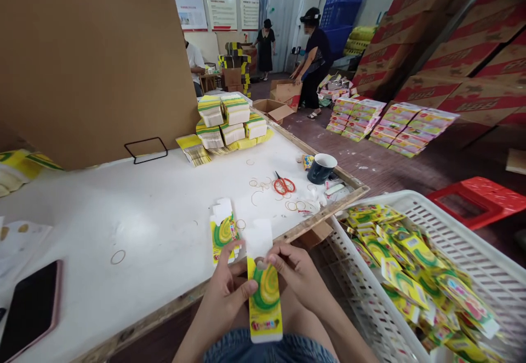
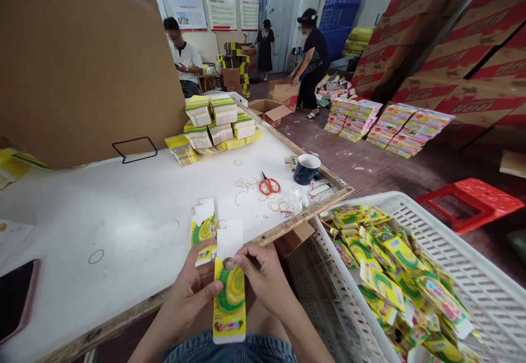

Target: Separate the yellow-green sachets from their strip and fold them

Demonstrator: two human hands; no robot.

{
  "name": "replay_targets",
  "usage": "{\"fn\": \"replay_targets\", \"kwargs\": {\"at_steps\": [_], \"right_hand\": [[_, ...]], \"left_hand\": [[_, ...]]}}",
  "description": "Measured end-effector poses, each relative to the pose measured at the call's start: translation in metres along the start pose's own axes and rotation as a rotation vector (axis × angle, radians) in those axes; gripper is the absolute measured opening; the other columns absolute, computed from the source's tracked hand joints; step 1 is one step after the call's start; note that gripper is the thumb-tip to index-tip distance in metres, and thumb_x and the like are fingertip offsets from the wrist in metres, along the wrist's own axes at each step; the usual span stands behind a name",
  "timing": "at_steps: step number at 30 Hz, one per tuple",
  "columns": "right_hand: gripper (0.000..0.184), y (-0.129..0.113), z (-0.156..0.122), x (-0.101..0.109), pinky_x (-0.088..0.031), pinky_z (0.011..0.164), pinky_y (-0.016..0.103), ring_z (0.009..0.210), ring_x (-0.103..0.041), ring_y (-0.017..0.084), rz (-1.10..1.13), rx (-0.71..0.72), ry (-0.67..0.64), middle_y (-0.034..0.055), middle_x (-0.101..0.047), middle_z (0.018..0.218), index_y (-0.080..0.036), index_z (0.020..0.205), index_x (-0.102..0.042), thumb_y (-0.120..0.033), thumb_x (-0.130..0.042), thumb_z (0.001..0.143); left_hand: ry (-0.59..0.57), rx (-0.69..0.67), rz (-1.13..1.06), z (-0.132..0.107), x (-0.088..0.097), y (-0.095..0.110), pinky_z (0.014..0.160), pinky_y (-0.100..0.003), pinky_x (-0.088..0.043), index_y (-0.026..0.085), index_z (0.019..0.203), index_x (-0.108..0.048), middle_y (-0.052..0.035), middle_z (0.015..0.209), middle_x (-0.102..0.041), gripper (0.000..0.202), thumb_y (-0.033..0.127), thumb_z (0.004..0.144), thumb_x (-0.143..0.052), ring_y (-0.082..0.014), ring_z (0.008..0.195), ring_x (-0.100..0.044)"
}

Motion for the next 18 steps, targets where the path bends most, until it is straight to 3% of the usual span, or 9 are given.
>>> {"fn": "replay_targets", "kwargs": {"at_steps": [2,4,7,9,13,16,18], "right_hand": [[0.024,0.002,-0.001,0.003,-0.048,0.071,0.029,0.074,-0.061,0.019,0.025,-0.001,0.064,0.0042,-0.065,0.078,-0.019,0.1,-0.066,-0.038,-0.056,0.089],[0.028,0.003,-0.001,0.004,-0.049,0.074,0.031,0.078,-0.062,0.02,0.049,-0.002,0.085,0.0055,-0.067,0.082,-0.021,0.111,-0.064,-0.036,-0.054,0.09],[0.025,-0.003,-0.002,0.007,-0.048,0.082,0.034,0.09,-0.061,0.022,0.0,0.054,0.073,0.0075,-0.067,0.092,-0.024,0.105,-0.071,-0.034,-0.053,0.091],[0.025,-0.011,-0.003,0.009,-0.047,0.084,0.035,0.092,-0.06,0.022,-0.052,0.091,0.044,0.0072,-0.067,0.093,-0.026,0.101,-0.074,-0.037,-0.054,0.09],[0.034,-0.012,-0.007,0.001,-0.048,0.074,0.031,0.083,-0.061,0.02,0.025,-0.033,-0.103,0.0041,-0.067,0.086,-0.023,0.112,-0.069,-0.041,-0.058,0.085],[0.035,-0.004,-0.009,-0.001,-0.044,0.057,0.024,0.062,-0.056,0.015,0.02,-0.177,-0.074,-0.0016,-0.062,0.068,-0.018,0.112,-0.063,-0.033,-0.063,0.081],[0.03,-0.002,-0.01,-0.003,-0.039,0.051,0.022,0.054,-0.051,0.012,-0.017,-0.192,-0.044,-0.0041,-0.06,0.063,-0.018,0.108,-0.059,-0.026,-0.063,0.079]], "left_hand": [[0.022,0.002,0.009,0.0,0.001,0.001,0.08,-0.032,-0.05,0.027,0.135,-0.029,-0.0099,0.107,-0.07,0.067,0.022,0.081,-0.068,-0.0233,0.096,-0.067],[0.039,0.015,0.042,0.0,0.003,0.002,0.082,-0.034,-0.051,0.024,0.138,-0.027,-0.0116,0.109,-0.07,0.07,0.024,0.081,-0.067,-0.0248,0.098,-0.067],[0.082,0.034,0.101,0.002,0.009,0.002,0.079,-0.033,-0.052,0.022,0.139,-0.033,-0.0107,0.106,-0.072,0.069,0.026,0.079,-0.068,-0.0255,0.095,-0.068],[0.095,0.026,0.147,0.003,0.012,0.002,0.076,-0.032,-0.053,0.021,0.132,-0.045,-0.0096,0.106,-0.072,0.06,0.025,0.078,-0.069,-0.0251,0.092,-0.069],[0.14,-0.024,0.226,0.003,0.017,0.002,0.073,-0.031,-0.054,0.02,0.113,-0.06,-0.0089,0.11,-0.07,0.035,0.025,0.079,-0.067,-0.0242,0.087,-0.07],[0.161,-0.037,0.277,0.001,0.018,-0.001,0.076,-0.033,-0.055,0.023,0.117,-0.059,-0.0089,0.118,-0.067,0.037,0.026,0.081,-0.065,-0.0246,0.09,-0.069],[0.14,-0.047,0.316,-0.001,0.015,-0.002,0.082,-0.034,-0.054,0.023,0.119,-0.06,-0.0092,0.122,-0.065,0.037,0.027,0.082,-0.063,-0.0259,0.098,-0.067]]}}
Point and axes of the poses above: each hand's wrist, its own z-axis towards the middle knuckle, its own x-axis out of the back of the hand, y = z × x, the point moved 9 cm from there along z, towards the middle knuckle
